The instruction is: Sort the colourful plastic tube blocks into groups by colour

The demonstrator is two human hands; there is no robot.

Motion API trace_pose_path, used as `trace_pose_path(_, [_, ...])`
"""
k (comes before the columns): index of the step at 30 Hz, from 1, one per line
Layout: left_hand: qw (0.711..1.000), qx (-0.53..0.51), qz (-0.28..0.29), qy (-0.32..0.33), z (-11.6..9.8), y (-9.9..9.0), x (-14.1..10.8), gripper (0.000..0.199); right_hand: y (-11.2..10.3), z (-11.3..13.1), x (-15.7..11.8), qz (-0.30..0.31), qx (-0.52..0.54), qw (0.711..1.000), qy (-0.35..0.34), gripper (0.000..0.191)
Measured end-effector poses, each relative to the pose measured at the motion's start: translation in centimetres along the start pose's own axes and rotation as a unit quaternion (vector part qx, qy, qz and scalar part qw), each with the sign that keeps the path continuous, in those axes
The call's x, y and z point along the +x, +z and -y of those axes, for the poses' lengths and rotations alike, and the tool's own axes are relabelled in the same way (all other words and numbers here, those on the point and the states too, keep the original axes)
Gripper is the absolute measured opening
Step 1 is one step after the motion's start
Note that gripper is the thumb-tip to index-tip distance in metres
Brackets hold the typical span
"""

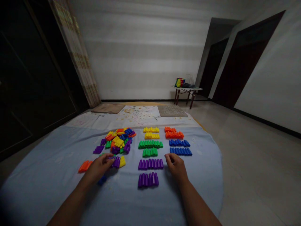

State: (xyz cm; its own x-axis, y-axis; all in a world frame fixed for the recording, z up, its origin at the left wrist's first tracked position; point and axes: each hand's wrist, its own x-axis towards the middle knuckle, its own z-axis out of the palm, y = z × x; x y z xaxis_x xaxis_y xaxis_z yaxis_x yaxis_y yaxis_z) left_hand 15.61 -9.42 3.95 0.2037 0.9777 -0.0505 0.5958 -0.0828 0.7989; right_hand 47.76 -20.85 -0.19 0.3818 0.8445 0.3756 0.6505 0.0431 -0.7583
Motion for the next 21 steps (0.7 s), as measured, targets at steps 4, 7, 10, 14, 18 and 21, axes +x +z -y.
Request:
trace_pose_path(4, [0.989,0.143,-0.023,0.019,-0.5,-0.4,-0.4,0.043,0.0,0.0,-0.1,0.006,-0.003,1.000,-0.006,0.036])
trace_pose_path(7, [0.984,0.173,-0.010,0.040,-1.2,-0.9,-0.8,0.047,0.0,-0.1,-0.1,0.005,-0.002,1.000,-0.010,0.035])
trace_pose_path(10, [0.983,0.163,0.043,0.072,-1.6,-1.2,-0.7,0.054,0.0,0.1,0.0,-0.001,-0.001,1.000,-0.015,0.035])
trace_pose_path(14, [0.970,0.197,0.104,0.097,-1.1,-1.3,-0.2,0.059,0.0,0.4,0.1,-0.011,-0.005,1.000,-0.016,0.034])
trace_pose_path(18, [0.956,0.251,0.101,0.117,-1.1,-1.5,0.0,0.049,-0.1,0.6,0.1,-0.010,-0.008,1.000,-0.015,0.034])
trace_pose_path(21, [0.952,0.259,0.087,0.139,-2.1,-1.3,-1.0,0.046,-0.1,0.7,0.1,-0.013,-0.013,1.000,-0.017,0.034])
